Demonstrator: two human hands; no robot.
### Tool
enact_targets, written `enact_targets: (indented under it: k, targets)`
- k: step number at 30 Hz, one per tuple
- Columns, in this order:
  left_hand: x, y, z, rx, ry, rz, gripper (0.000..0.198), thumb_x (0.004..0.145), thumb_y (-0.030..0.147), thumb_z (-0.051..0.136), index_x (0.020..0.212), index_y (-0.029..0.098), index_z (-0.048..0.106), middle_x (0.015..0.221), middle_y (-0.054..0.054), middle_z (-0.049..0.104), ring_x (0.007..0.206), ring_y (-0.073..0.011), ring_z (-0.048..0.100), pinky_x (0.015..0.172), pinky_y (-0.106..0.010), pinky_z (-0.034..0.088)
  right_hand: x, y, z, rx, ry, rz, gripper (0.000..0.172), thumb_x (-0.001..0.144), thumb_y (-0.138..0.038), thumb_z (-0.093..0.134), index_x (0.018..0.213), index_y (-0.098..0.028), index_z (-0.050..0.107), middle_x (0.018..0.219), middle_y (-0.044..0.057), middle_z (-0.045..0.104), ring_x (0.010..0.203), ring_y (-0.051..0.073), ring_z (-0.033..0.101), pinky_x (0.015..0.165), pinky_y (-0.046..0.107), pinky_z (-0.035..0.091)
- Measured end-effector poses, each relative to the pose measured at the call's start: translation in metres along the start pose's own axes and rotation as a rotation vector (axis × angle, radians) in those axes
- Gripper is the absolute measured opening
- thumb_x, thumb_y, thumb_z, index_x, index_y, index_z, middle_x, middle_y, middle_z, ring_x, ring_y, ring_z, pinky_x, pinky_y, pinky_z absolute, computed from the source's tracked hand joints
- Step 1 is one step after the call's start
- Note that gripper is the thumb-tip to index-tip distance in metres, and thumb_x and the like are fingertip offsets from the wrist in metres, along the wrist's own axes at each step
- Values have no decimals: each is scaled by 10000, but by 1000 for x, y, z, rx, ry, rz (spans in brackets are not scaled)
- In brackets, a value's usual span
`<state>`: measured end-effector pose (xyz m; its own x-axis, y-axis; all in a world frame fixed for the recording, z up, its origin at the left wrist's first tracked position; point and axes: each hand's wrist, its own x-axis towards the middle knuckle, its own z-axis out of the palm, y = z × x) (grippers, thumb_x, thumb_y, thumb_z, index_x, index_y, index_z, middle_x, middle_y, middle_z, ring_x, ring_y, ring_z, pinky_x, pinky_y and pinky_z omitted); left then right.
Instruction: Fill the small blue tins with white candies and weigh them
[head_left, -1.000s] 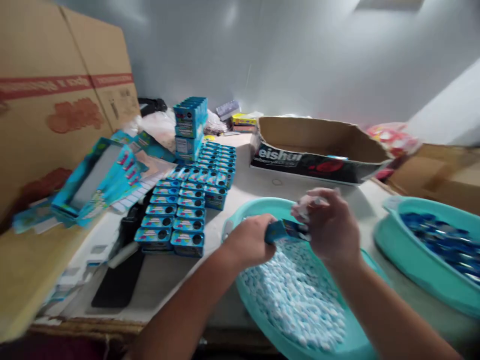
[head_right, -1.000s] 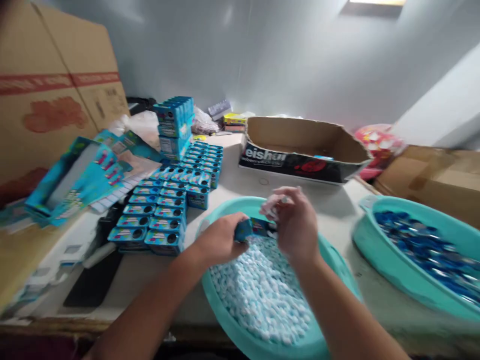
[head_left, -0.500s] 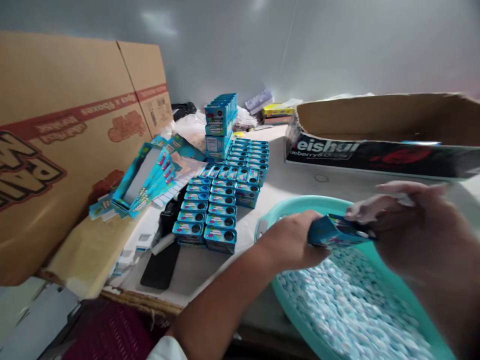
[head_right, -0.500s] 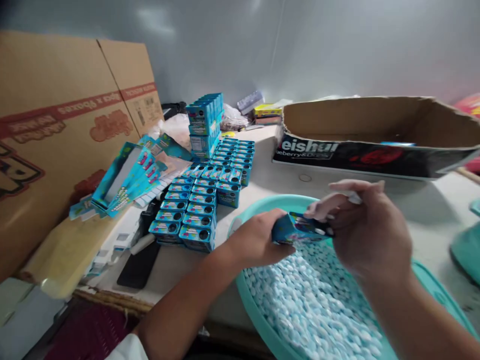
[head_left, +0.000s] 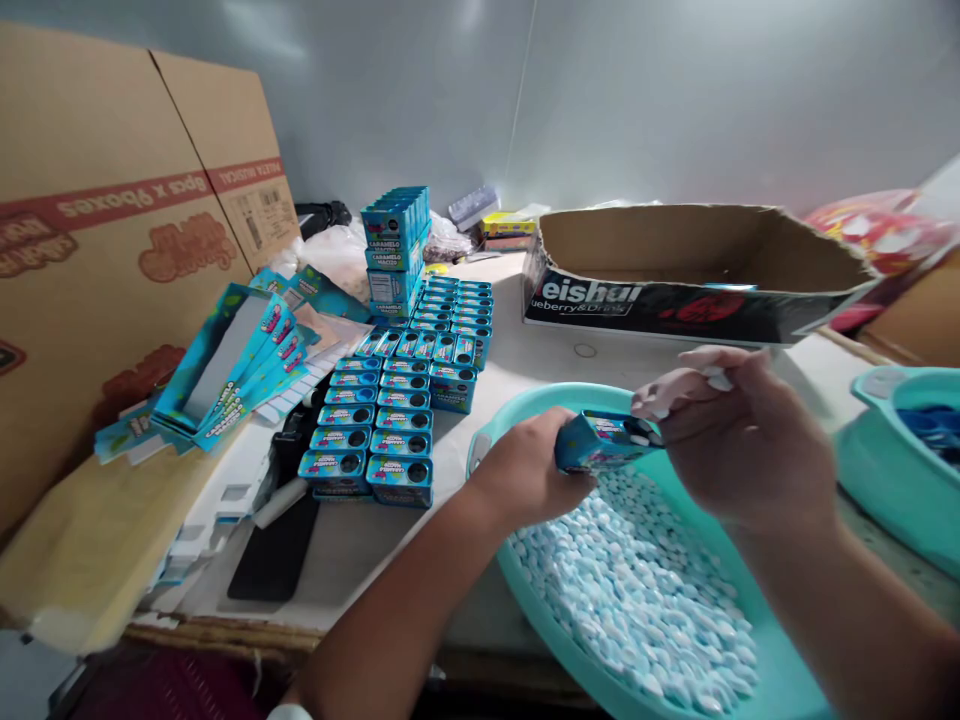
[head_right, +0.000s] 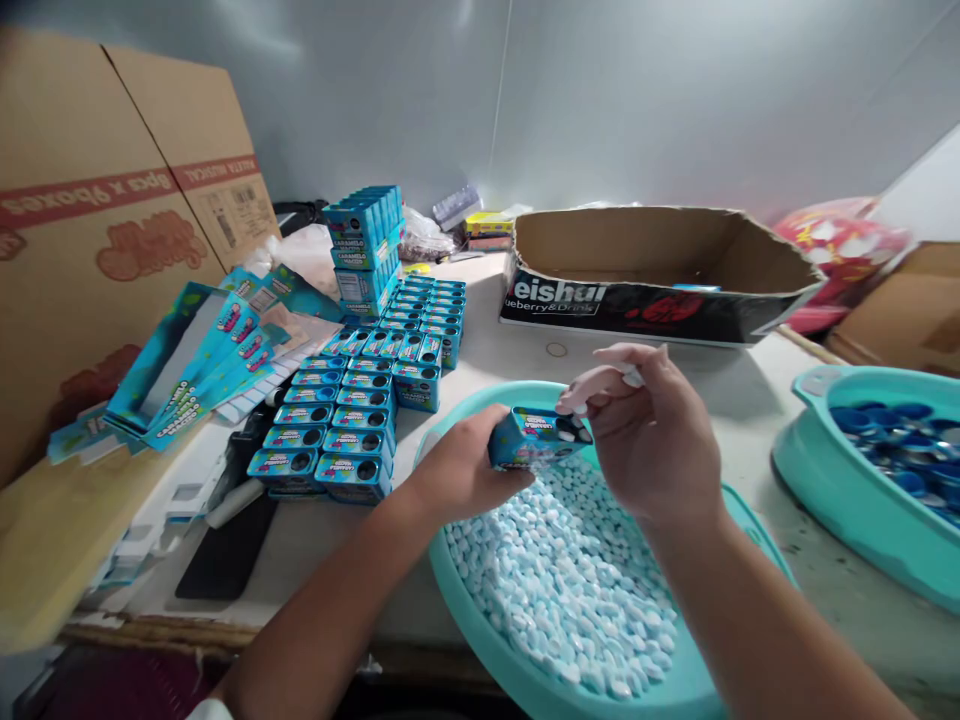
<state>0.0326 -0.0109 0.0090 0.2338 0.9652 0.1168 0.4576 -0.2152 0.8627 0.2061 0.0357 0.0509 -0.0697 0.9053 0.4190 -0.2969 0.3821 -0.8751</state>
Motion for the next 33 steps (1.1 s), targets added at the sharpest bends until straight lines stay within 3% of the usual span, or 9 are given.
enact_targets:
  k: [11, 19, 24, 27, 33]
  targets:
    - [0, 1, 1, -6, 34, -9, 305, 760, 249, 714, 1038, 194, 601, 961, -27, 678, 850, -201, 623, 679, -280, 460, -1, 3, 1, -27, 53, -56, 301, 740, -571, 780, 781, -273, 774, 619, 31, 724, 711, 219, 717, 806, 378, 545]
    - [0, 3, 1, -36, 74, -12, 283, 741, 226, 719, 1003, 210, 613, 896, -17, 680, 815, -209, 627, 650, -276, 461, -7, 3, 7, -246, 121, 222, 517, 628, -756, 769, 725, -249, 761, 869, 60, 763, 926, 230, 690, 868, 355, 518]
    - [2, -2, 4, -103, 165, -32, 315, 743, 249, 743, 1036, 230, 629, 916, -32, 697, 840, -227, 641, 686, -292, 484, -8, 1, 9, -497, 154, 279, 523, 525, -707, 823, 729, -234, 730, 817, 36, 724, 864, 227, 624, 810, 348, 469]
    - [2, -4, 5, -133, 209, -37, 318, 743, 248, 742, 1038, 227, 626, 906, -38, 696, 815, -219, 635, 673, -291, 470, -9, 1, 8, -642, 100, 276, 555, 543, -713, 806, 782, -217, 733, 789, 31, 703, 778, 201, 591, 725, 333, 427]
    - [2, -4, 5, -111, 216, -45, 308, 749, 242, 725, 1035, 217, 612, 895, -30, 681, 810, -212, 626, 652, -285, 436, -8, 1, 7, -736, 31, 203, 550, 597, -727, 770, 766, -206, 722, 812, 54, 694, 793, 212, 608, 728, 346, 448]
